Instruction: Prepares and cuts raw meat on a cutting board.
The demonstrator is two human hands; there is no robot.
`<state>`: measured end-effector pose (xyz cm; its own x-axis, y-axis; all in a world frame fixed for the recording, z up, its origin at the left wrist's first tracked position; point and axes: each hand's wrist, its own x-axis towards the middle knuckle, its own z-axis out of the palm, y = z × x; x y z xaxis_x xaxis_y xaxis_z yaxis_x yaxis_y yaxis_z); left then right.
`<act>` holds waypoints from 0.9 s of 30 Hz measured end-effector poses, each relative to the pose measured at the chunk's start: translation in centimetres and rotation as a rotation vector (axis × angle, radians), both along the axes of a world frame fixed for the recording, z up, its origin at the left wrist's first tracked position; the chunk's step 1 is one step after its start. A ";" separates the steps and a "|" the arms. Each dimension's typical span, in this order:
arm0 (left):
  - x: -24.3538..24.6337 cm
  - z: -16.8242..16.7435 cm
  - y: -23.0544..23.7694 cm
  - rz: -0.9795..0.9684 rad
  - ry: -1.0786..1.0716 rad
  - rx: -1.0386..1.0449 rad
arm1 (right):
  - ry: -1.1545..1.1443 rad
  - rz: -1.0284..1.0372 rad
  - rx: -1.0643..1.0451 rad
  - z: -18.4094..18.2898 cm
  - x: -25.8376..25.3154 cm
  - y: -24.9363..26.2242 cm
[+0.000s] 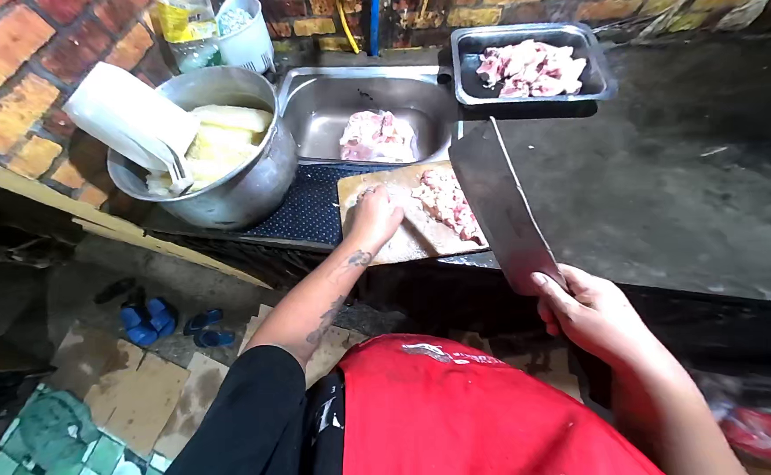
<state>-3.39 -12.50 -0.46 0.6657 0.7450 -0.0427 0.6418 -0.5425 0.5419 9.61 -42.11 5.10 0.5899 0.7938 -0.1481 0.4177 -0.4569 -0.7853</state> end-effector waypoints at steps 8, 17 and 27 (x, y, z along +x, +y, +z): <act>-1.2 -3.8 0.0 -0.479 -0.324 0.116 | 0.006 0.078 -0.192 -0.2 0.1 5.4; -1.8 -5.4 -0.6 -0.473 -0.423 0.331 | -0.041 0.249 -0.422 -1.1 0.1 9.9; -1.2 -6.0 -0.1 -0.431 -0.406 0.251 | -0.047 0.308 -0.466 -2.3 0.3 16.0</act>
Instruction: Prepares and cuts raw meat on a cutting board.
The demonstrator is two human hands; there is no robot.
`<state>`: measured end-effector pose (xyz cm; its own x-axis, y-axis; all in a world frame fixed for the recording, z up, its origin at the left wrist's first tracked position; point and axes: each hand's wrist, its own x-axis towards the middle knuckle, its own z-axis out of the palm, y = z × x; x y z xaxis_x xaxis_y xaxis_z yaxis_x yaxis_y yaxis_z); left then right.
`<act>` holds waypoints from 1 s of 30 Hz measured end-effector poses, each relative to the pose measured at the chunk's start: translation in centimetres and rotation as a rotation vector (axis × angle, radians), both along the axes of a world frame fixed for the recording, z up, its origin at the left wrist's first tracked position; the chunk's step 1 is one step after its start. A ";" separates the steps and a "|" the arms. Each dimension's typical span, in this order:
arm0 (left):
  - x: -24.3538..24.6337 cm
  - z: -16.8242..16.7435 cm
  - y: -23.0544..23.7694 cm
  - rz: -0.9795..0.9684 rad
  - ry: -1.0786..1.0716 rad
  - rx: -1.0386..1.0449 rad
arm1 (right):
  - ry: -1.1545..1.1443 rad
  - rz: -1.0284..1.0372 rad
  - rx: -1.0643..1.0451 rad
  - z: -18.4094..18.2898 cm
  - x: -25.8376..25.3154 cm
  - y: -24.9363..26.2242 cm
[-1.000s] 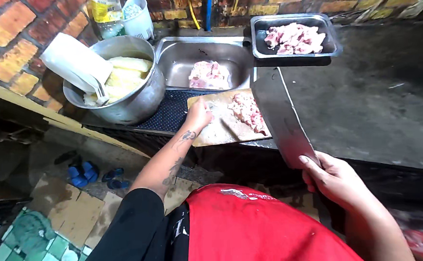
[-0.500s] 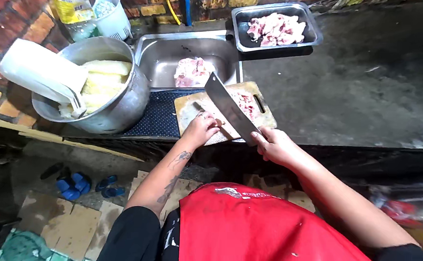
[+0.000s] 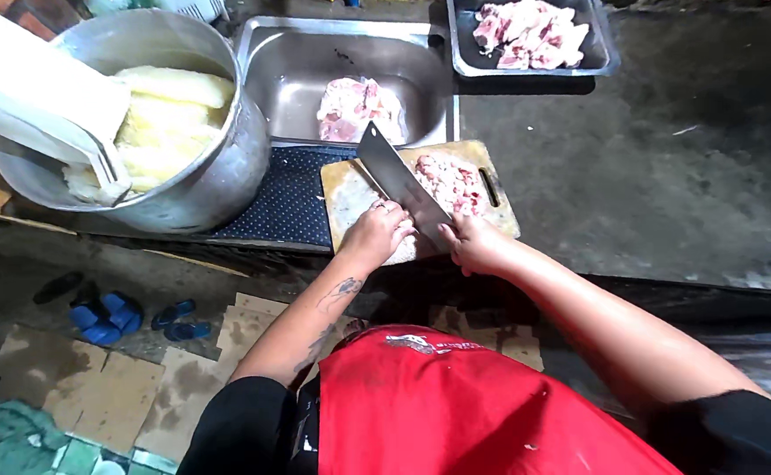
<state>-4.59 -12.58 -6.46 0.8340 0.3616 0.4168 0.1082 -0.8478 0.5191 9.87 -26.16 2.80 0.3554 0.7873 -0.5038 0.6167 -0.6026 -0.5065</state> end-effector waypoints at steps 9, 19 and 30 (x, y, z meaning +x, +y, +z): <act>0.0 0.7 -0.3 0.126 0.067 -0.006 | -0.156 0.118 0.084 -0.6 -0.1 2.3; -0.2 0.8 -0.1 0.074 0.084 -0.004 | -0.180 0.148 0.125 -1.3 0.5 8.0; -2.1 2.1 -2.6 0.358 0.064 -0.252 | -0.188 0.092 0.182 1.8 0.3 1.8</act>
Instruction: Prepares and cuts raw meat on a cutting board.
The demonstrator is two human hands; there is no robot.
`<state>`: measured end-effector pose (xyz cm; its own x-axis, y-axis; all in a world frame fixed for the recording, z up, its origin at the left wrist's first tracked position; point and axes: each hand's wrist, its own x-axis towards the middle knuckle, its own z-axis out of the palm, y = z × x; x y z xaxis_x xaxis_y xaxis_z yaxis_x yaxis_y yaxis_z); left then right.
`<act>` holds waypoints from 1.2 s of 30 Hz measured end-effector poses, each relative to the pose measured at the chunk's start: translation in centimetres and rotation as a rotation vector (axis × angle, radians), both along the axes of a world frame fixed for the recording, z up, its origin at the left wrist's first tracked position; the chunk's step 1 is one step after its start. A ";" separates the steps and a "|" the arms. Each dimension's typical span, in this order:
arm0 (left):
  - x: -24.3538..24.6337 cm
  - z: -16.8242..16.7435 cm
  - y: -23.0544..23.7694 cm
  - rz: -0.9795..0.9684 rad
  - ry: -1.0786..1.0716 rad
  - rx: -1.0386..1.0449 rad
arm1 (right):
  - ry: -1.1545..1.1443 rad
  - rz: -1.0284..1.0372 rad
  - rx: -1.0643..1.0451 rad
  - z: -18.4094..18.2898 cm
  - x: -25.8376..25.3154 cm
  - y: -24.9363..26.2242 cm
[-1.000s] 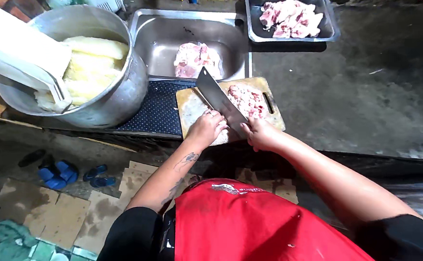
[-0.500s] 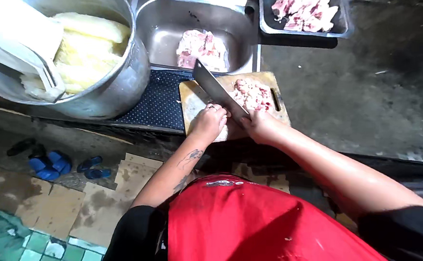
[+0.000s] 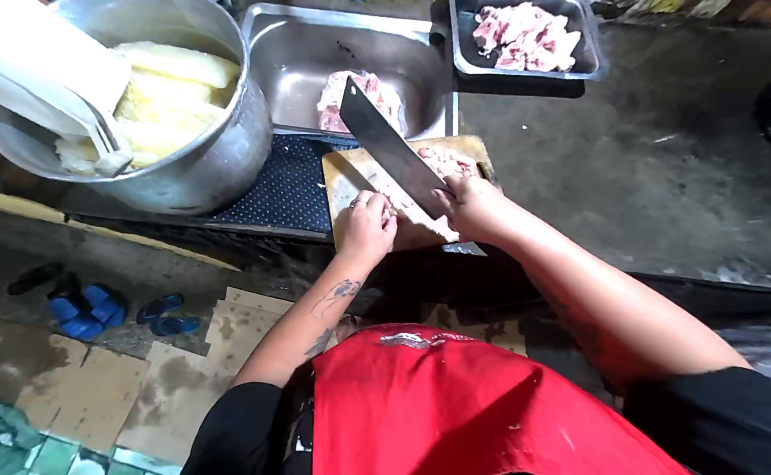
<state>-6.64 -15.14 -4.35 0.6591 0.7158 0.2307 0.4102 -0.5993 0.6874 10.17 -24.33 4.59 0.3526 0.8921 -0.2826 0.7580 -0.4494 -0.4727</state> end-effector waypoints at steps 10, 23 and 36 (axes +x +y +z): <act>1.3 0.9 0.7 -0.051 0.122 -0.102 | 0.132 -0.062 -0.141 -2.6 -1.0 -3.1; 1.7 1.2 2.1 -0.028 0.178 -0.124 | 0.229 -0.067 -0.164 -2.8 -0.9 0.8; 1.5 2.6 3.0 -0.064 0.374 -0.113 | 0.153 -0.050 -0.110 -2.7 -0.5 2.9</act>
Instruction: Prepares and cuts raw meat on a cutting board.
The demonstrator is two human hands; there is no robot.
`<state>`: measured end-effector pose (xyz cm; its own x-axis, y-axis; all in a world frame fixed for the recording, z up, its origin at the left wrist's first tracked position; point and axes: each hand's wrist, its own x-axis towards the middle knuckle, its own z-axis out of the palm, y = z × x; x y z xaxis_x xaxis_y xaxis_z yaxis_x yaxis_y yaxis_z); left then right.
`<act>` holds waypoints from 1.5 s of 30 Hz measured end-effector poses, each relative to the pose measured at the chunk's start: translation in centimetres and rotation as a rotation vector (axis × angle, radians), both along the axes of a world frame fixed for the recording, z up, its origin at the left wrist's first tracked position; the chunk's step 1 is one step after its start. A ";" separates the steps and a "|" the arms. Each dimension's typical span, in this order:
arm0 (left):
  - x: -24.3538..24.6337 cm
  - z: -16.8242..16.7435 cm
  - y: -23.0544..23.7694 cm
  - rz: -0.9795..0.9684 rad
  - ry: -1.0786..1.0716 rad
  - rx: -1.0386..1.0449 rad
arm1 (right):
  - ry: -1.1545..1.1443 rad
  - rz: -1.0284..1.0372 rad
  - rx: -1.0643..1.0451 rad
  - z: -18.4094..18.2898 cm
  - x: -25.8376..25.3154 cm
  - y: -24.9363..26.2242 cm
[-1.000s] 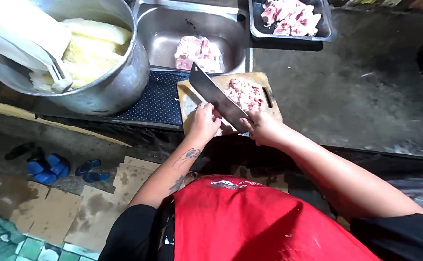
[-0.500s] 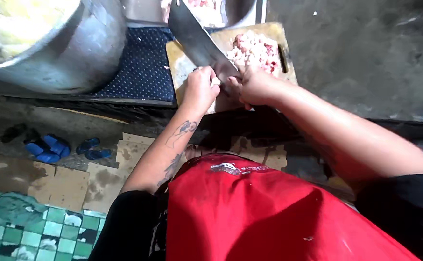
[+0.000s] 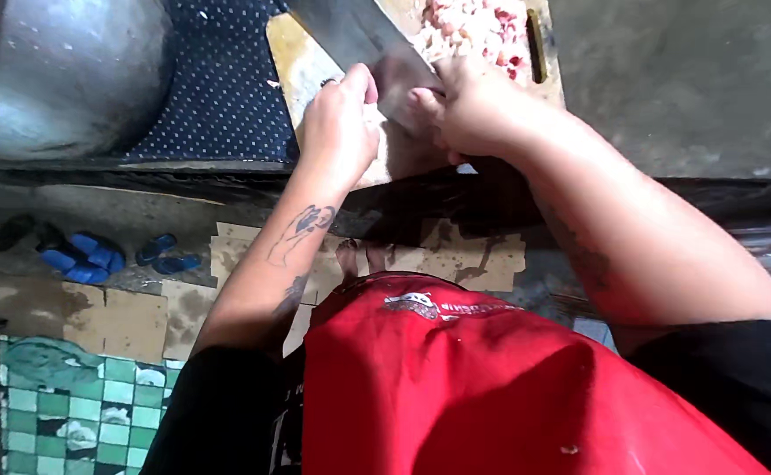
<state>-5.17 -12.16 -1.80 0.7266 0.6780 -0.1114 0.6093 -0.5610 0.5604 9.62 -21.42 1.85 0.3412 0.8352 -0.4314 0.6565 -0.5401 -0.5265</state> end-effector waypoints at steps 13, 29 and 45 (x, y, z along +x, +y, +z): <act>0.0 -2.3 -0.3 -0.072 -0.331 0.142 | -0.093 -0.163 -0.024 0.9 2.2 -2.6; 0.2 -1.6 -0.7 -0.024 -0.298 0.068 | -0.207 -0.010 0.066 1.8 -1.8 -5.0; 1.6 -0.6 1.0 -0.171 -0.051 0.110 | -0.167 0.004 0.014 0.7 -1.8 3.5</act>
